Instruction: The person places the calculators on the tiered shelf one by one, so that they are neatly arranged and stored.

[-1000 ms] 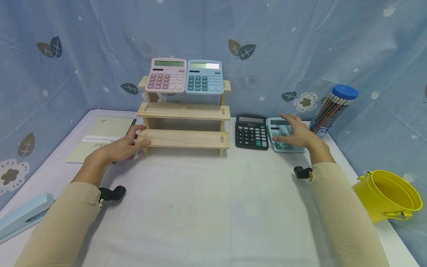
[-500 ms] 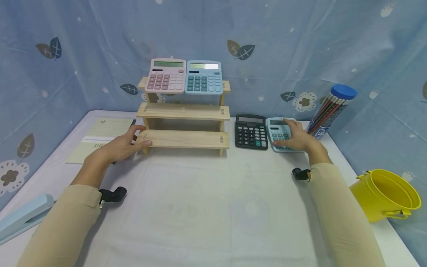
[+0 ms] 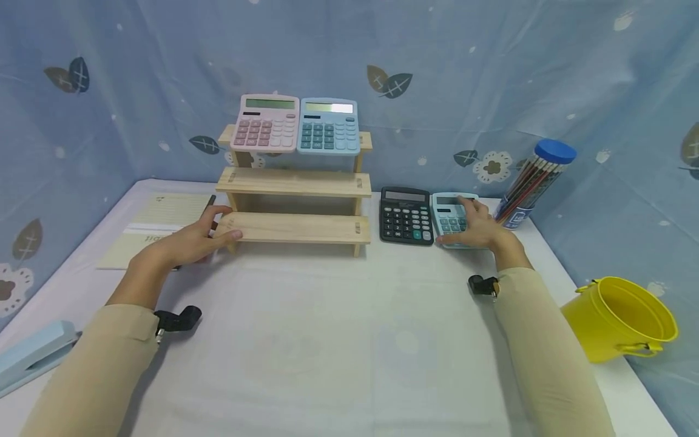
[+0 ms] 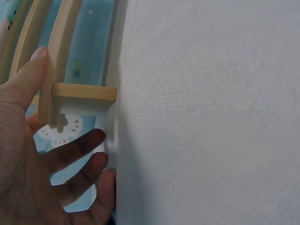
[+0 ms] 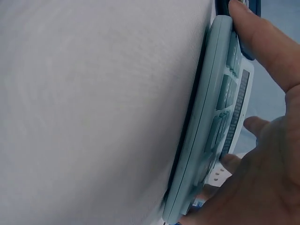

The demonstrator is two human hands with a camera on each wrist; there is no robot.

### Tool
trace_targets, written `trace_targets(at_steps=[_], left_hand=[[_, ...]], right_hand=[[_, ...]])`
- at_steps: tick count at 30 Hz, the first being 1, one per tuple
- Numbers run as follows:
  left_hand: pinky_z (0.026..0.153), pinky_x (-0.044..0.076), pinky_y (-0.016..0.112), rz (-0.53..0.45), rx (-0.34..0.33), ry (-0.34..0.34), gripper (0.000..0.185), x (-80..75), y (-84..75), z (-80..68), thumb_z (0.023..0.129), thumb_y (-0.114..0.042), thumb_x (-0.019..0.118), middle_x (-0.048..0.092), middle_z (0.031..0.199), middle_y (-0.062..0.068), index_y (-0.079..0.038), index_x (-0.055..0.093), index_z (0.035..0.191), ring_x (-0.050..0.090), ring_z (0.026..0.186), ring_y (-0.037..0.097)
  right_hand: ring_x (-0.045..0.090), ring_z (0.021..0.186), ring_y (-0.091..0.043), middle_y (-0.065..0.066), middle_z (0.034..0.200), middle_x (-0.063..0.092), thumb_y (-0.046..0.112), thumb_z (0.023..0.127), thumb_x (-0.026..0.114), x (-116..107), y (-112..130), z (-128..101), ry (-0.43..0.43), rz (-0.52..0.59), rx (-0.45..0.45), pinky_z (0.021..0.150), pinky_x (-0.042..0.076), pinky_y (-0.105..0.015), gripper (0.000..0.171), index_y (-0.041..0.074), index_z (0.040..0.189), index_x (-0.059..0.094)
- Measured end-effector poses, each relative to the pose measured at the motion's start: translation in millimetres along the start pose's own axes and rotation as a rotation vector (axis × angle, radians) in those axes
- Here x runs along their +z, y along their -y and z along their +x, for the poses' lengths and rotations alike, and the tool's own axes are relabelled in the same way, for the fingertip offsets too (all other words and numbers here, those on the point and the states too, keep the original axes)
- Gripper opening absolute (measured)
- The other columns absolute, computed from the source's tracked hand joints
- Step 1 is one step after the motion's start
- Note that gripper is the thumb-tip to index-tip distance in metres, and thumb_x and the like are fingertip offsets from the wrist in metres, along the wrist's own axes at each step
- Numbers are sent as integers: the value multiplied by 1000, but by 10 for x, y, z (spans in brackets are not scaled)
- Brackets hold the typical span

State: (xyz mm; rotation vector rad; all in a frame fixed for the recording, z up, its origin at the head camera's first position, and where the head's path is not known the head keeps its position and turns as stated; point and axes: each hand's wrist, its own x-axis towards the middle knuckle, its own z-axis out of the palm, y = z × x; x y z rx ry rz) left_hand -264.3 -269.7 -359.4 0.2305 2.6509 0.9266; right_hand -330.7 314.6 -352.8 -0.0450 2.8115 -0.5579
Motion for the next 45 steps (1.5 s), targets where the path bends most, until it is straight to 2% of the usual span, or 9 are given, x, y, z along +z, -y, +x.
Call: trace_targets(at_steps=[4,10,16,21,23,29,36,40,45], left_hand=[[68,44,36,-19,4,6,89,9,0,28,101,-62,53,42,124,25,-21,0,161,52,79,27],[77,48,37,-17,4,11,90,14,-8,38,101,-64,51,39,141,28,-21,-2,161,54,107,36],[72,45,36,-27,-12,22,91,46,26,25,101,-64,51,38,134,28,-21,-2,162,54,91,31],[68,42,36,-28,-8,18,90,34,11,5,101,-62,52,41,123,26,-22,-1,161,51,79,27],[68,42,37,-27,-2,16,89,16,-6,4,102,-61,52,41,124,25,-21,-2,161,51,81,29],[78,47,36,-17,18,20,88,-14,-40,20,102,-62,51,38,140,26,-21,0,160,53,108,35],[70,41,37,-39,-15,23,89,-14,-21,-13,102,-62,51,39,124,25,-24,-3,160,49,82,28],[68,42,37,-44,-15,18,90,1,-11,-29,102,-62,51,36,130,26,-24,-3,161,49,80,27],[69,42,37,-29,-6,13,89,6,-15,-25,102,-61,50,34,133,27,-22,-4,161,50,82,29]], right_hand=[[-1,145,-68,-32,164,-21,65,78,81,2,-4,-17,17,-18,26,105,18,-83,137,18,164,-14],[8,141,-72,-32,164,-18,61,80,80,-2,-12,-43,6,-52,30,103,20,-85,133,20,163,-16],[11,138,-74,-34,164,-13,52,82,82,29,8,-78,-38,-24,26,104,20,-83,131,17,164,-15],[17,137,-72,-35,164,-7,47,84,80,52,18,-81,-121,22,15,105,23,-81,126,15,164,-12],[16,137,-72,-35,164,-7,44,84,80,50,14,-86,-148,51,11,104,23,-82,125,16,164,-12],[14,136,-70,-33,165,-8,39,83,82,26,-22,-157,-205,100,-7,101,21,-85,125,17,165,-9],[9,141,-67,-28,167,-7,37,81,85,-2,52,-283,-248,108,-79,100,18,-85,126,19,166,-6],[8,142,-66,-26,168,-7,36,81,85,-19,124,-352,-262,96,-110,98,20,-86,125,21,166,-5],[8,141,-65,-24,168,-8,34,79,87,-30,178,-441,-294,93,-144,97,13,-88,125,21,166,-1]])
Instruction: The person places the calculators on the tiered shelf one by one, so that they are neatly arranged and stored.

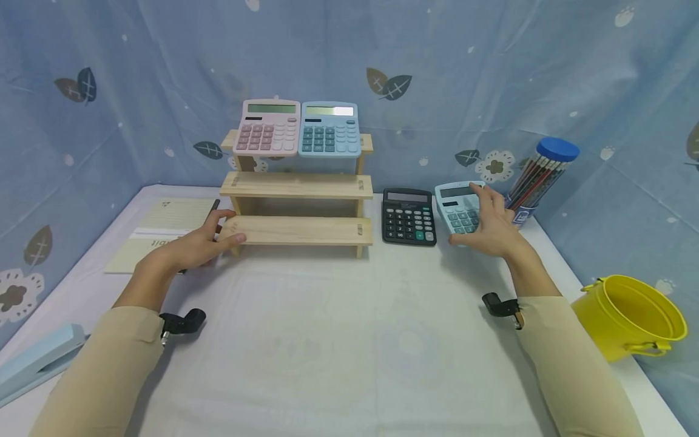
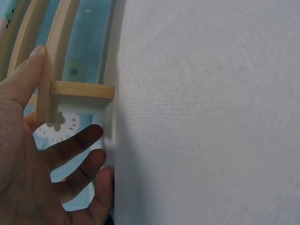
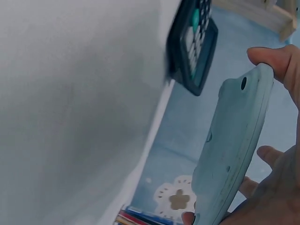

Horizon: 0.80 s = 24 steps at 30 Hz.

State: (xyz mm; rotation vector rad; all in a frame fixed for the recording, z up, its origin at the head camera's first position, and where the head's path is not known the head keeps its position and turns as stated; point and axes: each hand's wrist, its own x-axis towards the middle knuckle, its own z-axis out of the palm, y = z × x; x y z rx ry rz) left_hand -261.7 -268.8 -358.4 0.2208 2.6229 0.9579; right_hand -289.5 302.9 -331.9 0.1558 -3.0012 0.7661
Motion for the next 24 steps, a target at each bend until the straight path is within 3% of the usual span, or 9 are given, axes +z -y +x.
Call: trace_targets(at_steps=[8,15,24], left_hand=[[72,44,37,11,0,-2,90,0,22,15,102,-62,50,36,134,28,-21,-4,161,53,91,32],[67,41,36,-18,3,4,89,24,26,24,102,-61,51,37,123,25,-22,-3,160,48,79,27],[69,42,37,-14,-1,-3,89,22,34,17,102,-62,51,37,124,25,-23,-3,161,49,82,28]], right_hand=[[9,141,-65,-26,168,-6,32,78,89,-82,117,-154,-19,-2,-64,95,15,-88,124,20,166,1],[5,147,-62,-20,170,-6,32,78,88,-141,243,-262,-5,3,-101,98,15,-87,123,25,166,2],[4,150,-57,-16,171,-2,30,76,90,-120,429,-350,-51,52,-226,104,13,-84,120,25,166,11]])
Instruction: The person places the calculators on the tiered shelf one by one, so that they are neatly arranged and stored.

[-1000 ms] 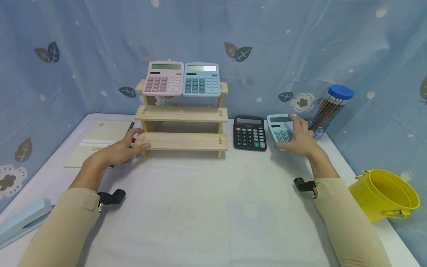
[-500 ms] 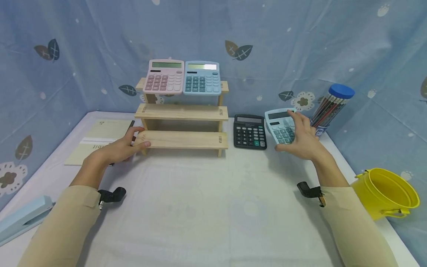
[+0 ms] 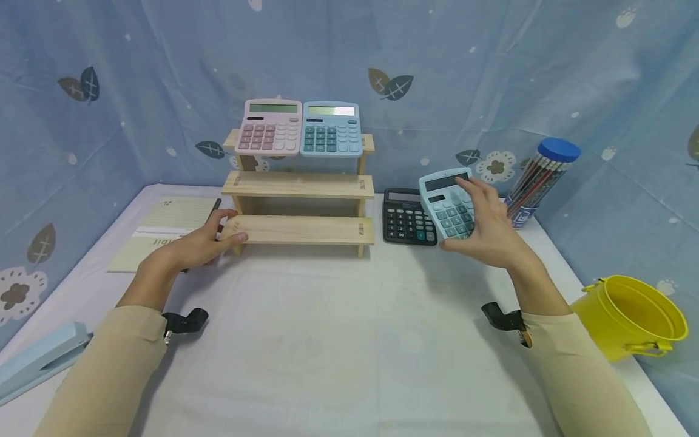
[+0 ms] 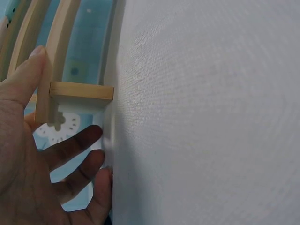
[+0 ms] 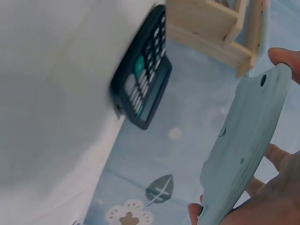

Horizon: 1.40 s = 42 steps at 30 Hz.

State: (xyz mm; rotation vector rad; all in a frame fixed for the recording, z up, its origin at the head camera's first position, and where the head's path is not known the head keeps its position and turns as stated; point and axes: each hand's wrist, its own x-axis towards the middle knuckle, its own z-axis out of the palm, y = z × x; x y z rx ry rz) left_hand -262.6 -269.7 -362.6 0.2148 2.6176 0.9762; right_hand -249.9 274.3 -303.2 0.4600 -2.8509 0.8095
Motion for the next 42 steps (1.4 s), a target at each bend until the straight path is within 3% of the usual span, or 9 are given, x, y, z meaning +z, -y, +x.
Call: trace_targets(at_steps=[7,12,20,28,33,42], left_hand=[[67,43,37,-10,-1,-10,90,8,-3,-13,102,-62,51,35,137,29,-22,-4,161,49,79,28],[67,43,36,1,-1,-13,90,-6,-7,-6,102,-62,51,36,136,29,-22,-3,161,50,79,28],[71,44,37,37,-6,-23,91,-1,-2,20,101,-66,49,39,135,28,-23,-2,162,53,85,29],[73,44,37,31,1,-26,91,1,16,6,101,-65,50,40,132,28,-22,-3,162,53,87,29],[75,45,38,48,3,-26,91,-10,19,-5,102,-64,48,38,138,32,-20,-5,162,56,92,32],[76,42,40,52,9,-18,91,0,23,24,103,-62,49,38,135,31,-20,-6,162,54,92,32]], right_hand=[[10,148,-59,-15,170,2,30,73,89,33,178,35,-31,11,-78,102,17,-85,119,23,165,15],[12,148,-56,-13,171,4,29,73,89,64,278,54,-23,25,-94,101,24,-83,117,23,165,17],[12,149,-49,-10,171,5,29,75,88,196,386,95,29,41,-129,103,17,-83,115,29,165,17],[11,150,-46,-8,170,8,27,74,87,295,577,178,54,62,-207,102,15,-82,111,27,163,22],[17,148,-44,-7,170,11,31,71,89,346,707,244,70,21,-254,101,21,-77,111,26,162,26],[26,141,-41,-3,170,11,36,68,88,444,900,304,107,-25,-291,100,26,-67,113,30,161,26]])
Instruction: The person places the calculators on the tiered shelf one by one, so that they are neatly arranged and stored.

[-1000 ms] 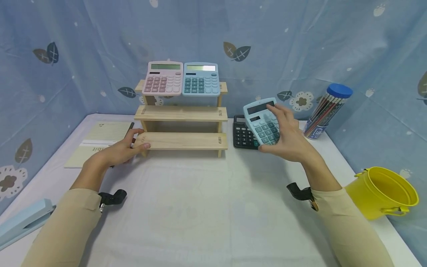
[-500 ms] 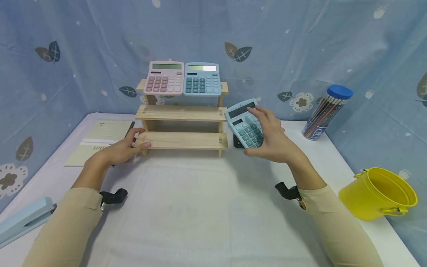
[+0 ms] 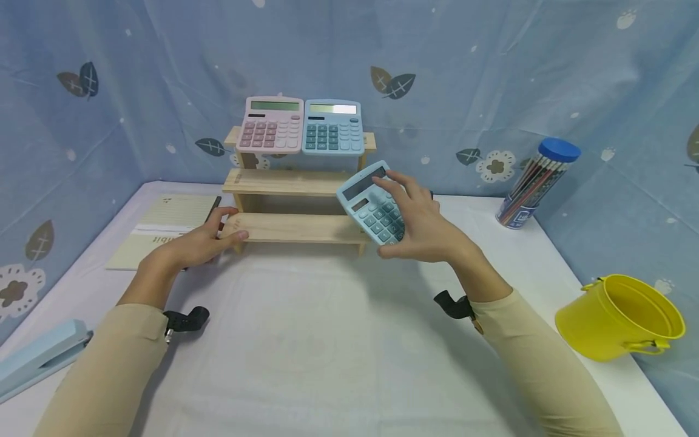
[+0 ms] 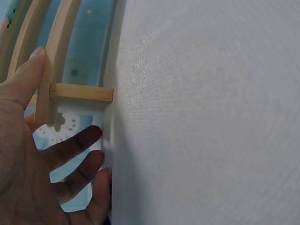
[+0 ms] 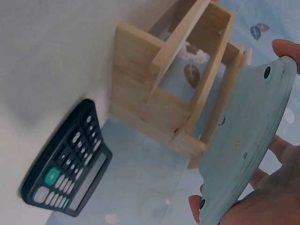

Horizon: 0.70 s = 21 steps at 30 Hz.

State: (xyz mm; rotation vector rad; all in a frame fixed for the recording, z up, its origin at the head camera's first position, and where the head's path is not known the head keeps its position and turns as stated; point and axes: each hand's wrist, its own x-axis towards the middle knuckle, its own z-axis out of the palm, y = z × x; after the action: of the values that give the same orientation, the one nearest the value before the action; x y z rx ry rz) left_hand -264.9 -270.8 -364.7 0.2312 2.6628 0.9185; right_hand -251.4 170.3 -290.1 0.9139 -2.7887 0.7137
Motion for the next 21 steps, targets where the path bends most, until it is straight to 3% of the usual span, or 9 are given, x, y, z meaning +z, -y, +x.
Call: trace_targets(at_steps=[9,21], left_hand=[[96,41,60,0,21,-12,91,-11,-25,-8,103,-62,48,31,148,39,-19,-6,162,49,117,45],[95,42,60,-17,17,-8,90,-13,-33,-49,103,-61,48,32,146,39,-19,-5,162,47,120,47]], right_hand=[[29,140,-42,-4,169,14,37,71,86,114,87,76,30,-5,-31,100,29,-68,109,29,161,27],[29,141,-45,-6,169,16,39,70,82,204,208,265,60,-29,-69,102,30,-71,106,29,161,28]])
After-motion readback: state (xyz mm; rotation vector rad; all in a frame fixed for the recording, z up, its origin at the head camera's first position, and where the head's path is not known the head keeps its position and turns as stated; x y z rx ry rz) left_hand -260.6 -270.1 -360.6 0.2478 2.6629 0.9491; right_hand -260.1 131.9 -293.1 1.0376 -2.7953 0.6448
